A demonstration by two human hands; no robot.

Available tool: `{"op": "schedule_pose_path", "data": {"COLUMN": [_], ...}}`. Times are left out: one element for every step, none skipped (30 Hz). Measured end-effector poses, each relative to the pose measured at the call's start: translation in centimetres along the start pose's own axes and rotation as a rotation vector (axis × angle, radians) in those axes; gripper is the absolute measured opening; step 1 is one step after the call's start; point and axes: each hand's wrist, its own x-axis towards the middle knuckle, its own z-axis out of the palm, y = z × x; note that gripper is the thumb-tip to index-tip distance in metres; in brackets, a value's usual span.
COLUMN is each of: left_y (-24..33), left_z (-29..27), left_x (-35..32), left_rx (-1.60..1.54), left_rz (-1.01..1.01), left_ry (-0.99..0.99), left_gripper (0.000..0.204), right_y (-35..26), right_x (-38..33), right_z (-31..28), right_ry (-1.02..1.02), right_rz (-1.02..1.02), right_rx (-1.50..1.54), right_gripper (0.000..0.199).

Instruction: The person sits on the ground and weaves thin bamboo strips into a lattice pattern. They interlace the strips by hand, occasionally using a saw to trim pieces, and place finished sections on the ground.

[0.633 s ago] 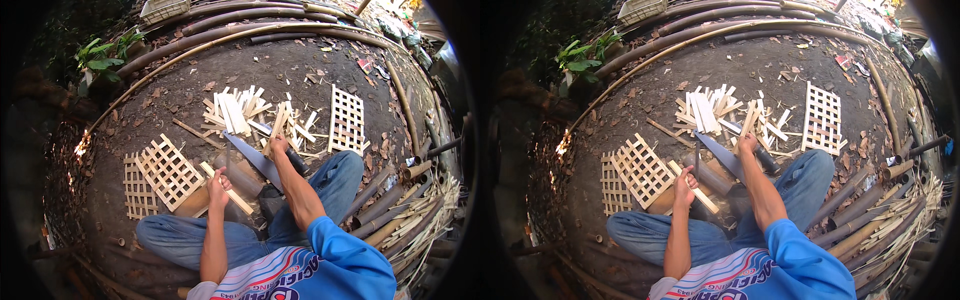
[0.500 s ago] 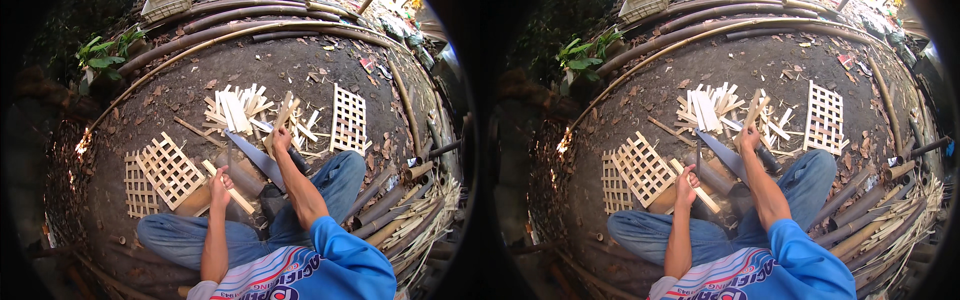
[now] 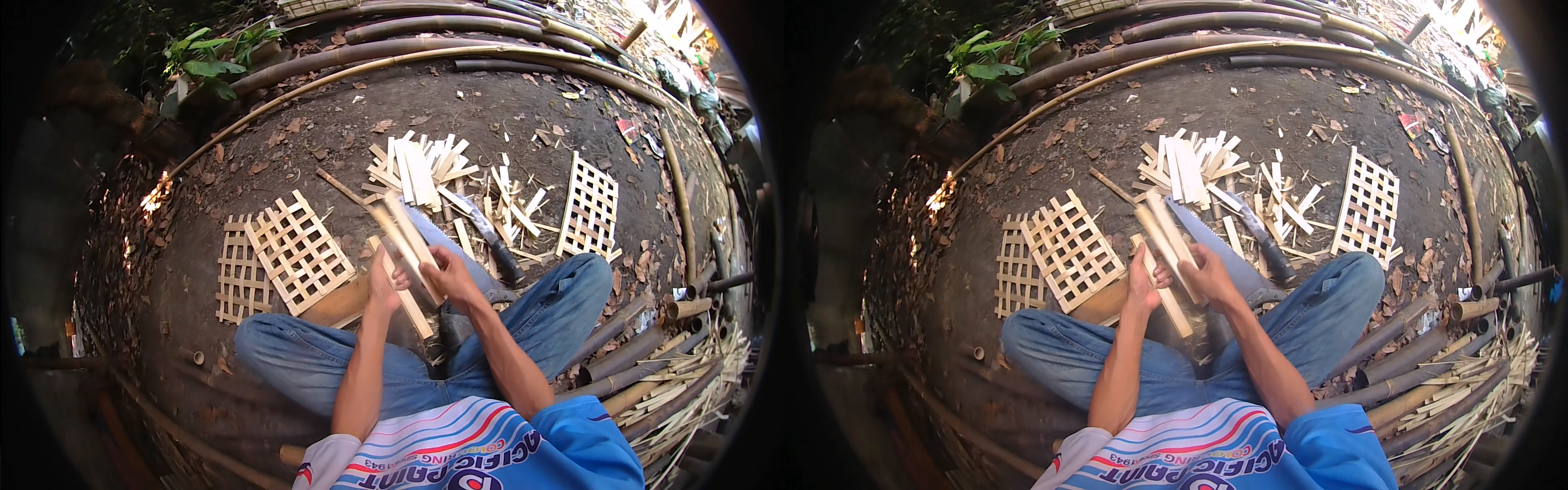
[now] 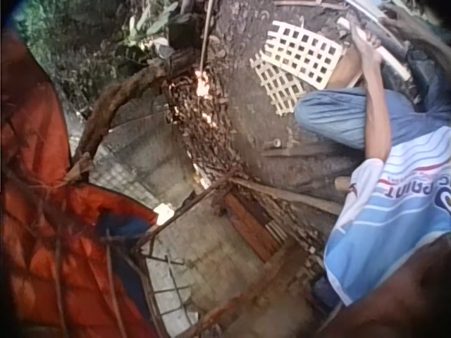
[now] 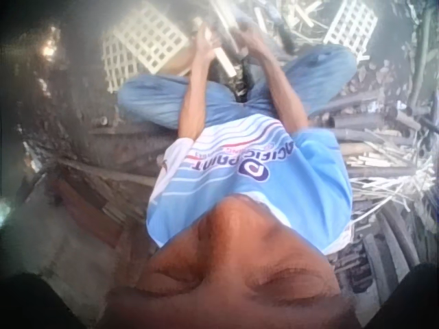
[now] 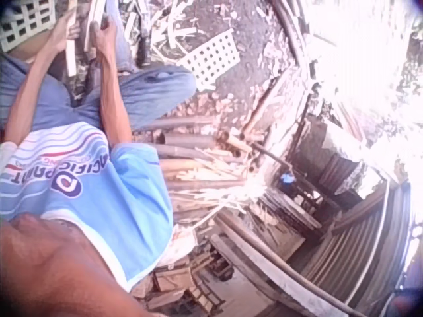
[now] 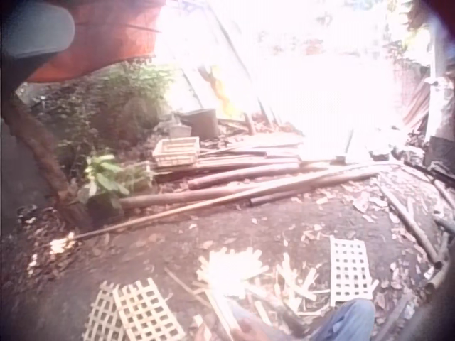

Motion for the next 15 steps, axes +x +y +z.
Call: {"op": "schedule_pose_path", "data": {"left_y": [0.0, 0.1, 0.0, -0.1, -0.2, -0.2, -0.3, -0.3, -0.4, -0.4, -0.4, -0.5, -0.6, -0.7, -0.7], "left_z": [0.3, 0.6, 0.9, 1.4, 1.6, 1.6, 1.6, 1.6, 1.1, 0.7, 0.3, 0.4, 0.5, 0.6, 0.4], "left_x": [-0.3, -0.6, -0.7, -1.0, -1.0, -1.1, -1.2, -1.2, -1.0, -0.7, -0.4, -0.4, -0.4, -0.5, -0.4], "left_rx": [0.022, 0.043, 0.065, 0.114, 0.100, 0.084, 0.069, 0.081, 0.080, 0.079, 0.077, 0.101, 0.125, 0.148, 0.175], "left_rz": [0.023, 0.046, 0.067, 0.073, 0.074, 0.079, 0.083, 0.082, 0.090, 0.098, 0.105, 0.133, 0.161, 0.189, 0.204], "left_ry": [-0.015, -0.030, -0.049, -0.001, -0.025, -0.044, -0.064, -0.042, -0.029, -0.015, -0.001, 0.006, 0.012, 0.019, 0.040], "left_gripper": [0.045, 0.046, 0.047, 0.048, 0.048, 0.047, 0.047, 0.046, 0.045, 0.045, 0.045, 0.045, 0.045, 0.045, 0.045], "right_y": [0.2, 0.9, 1.4, 1.8, 2.1, 1.7, 1.3, 0.8, 1.0, 1.2, 1.5, 1.9, 2.3, 2.8, 3.3], "right_x": [-0.9, -1.3, -1.5, -1.4, -1.4, -1.7, -1.9, -2.2, -2.4, -2.7, -3.0, -3.2, -3.4, -3.4, -3.4], "right_z": [0.6, 1.2, 1.5, 1.4, 1.1, 1.3, 1.5, 1.7, 1.9, 2.2, 2.4, 2.4, 2.4, 2.4, 2.4], "right_ry": [-0.009, -0.017, -0.021, -0.055, -0.040, -0.031, -0.021, -0.010, 0.031, 0.072, 0.112, 0.130, 0.148, 0.165, 0.161], "right_rz": [0.035, 0.052, 0.067, 0.106, 0.108, 0.112, 0.116, 0.088, 0.059, 0.029, -0.001, -0.017, -0.033, -0.049, -0.065], "right_rx": [-0.015, 0.028, 0.068, 0.096, 0.087, 0.079, 0.072, 0.056, 0.017, -0.022, -0.061, -0.091, -0.122, -0.153, -0.202], "right_gripper": [0.028, 0.028, 0.027, 0.028, 0.028, 0.028, 0.028, 0.025, 0.026, 0.026, 0.026, 0.026, 0.026, 0.026, 0.026]}}
